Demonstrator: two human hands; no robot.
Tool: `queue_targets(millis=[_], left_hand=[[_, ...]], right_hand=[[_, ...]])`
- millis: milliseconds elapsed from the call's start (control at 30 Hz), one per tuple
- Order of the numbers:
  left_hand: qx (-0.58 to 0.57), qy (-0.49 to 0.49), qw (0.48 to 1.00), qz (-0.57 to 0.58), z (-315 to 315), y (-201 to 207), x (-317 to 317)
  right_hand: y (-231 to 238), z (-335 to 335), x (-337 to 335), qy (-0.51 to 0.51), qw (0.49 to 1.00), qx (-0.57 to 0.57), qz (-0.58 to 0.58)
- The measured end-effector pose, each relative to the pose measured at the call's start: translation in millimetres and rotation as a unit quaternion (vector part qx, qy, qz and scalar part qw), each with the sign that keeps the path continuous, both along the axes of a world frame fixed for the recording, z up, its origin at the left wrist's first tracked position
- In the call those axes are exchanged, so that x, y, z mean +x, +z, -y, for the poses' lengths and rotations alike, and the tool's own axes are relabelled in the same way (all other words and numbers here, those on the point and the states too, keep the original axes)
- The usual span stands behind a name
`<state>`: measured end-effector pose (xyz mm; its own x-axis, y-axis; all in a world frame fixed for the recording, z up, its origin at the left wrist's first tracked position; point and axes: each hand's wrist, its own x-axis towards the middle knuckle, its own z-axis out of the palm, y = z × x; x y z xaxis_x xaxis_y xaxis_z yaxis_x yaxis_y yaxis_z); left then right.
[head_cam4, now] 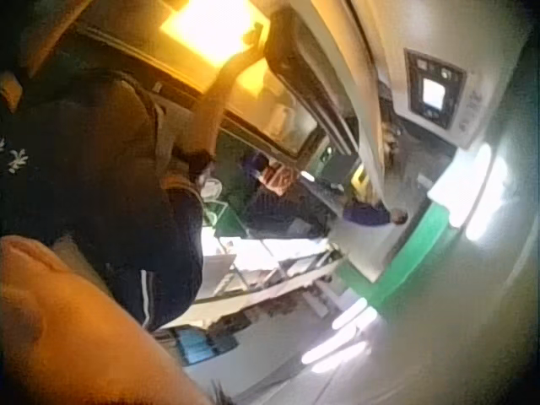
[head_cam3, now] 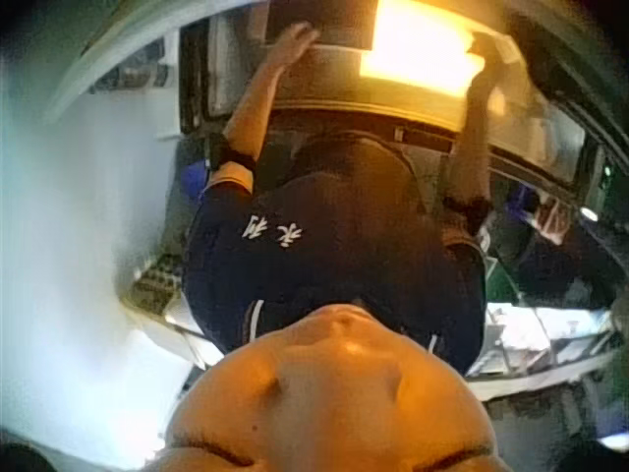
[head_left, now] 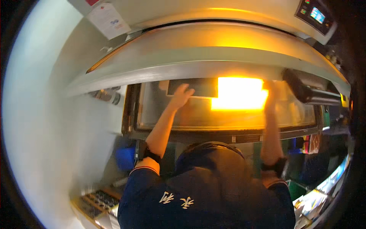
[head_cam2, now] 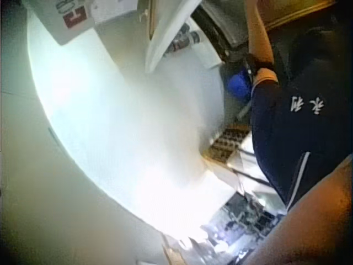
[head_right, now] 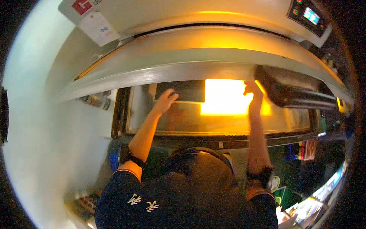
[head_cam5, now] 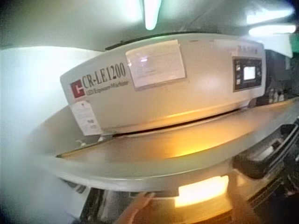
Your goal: Operating an LED exposure machine to process circuit board panels, involving loading panels, leveling them with a squeegee, and unloading.
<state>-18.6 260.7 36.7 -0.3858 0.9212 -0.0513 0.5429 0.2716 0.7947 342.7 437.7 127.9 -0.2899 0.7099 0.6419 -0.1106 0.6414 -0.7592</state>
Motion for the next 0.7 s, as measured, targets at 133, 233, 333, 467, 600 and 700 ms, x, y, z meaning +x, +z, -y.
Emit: queue_targets(millis=[133, 233, 333, 467, 600, 700], left_hand=[[-0.173, 0.030, 0.946, -0.271, 0, -46, -49], [-0.142, -0.084, 0.916, -0.366, 33, -37, -30], [-0.104, -0.133, 0.923, -0.346, 60, -37, -9], [-0.011, -0.177, 0.935, -0.307, 84, -41, -13], [0.036, -0.208, 0.955, -0.207, 97, -51, -51], [0.021, -0.278, 0.933, -0.225, 99, -43, -38]], right_hand=[[-163, 22, -99, -0.062, 0.834, -0.122, 0.534], [-147, 76, -133, -0.136, 0.777, -0.086, 0.608], [-124, 79, -136, -0.196, 0.761, -0.169, 0.595], [-142, 41, -96, -0.205, 0.769, -0.378, 0.473], [-111, 100, -93, -0.093, 0.756, -0.547, 0.347], [-103, 191, -54, -0.122, 0.798, -0.547, 0.220]])
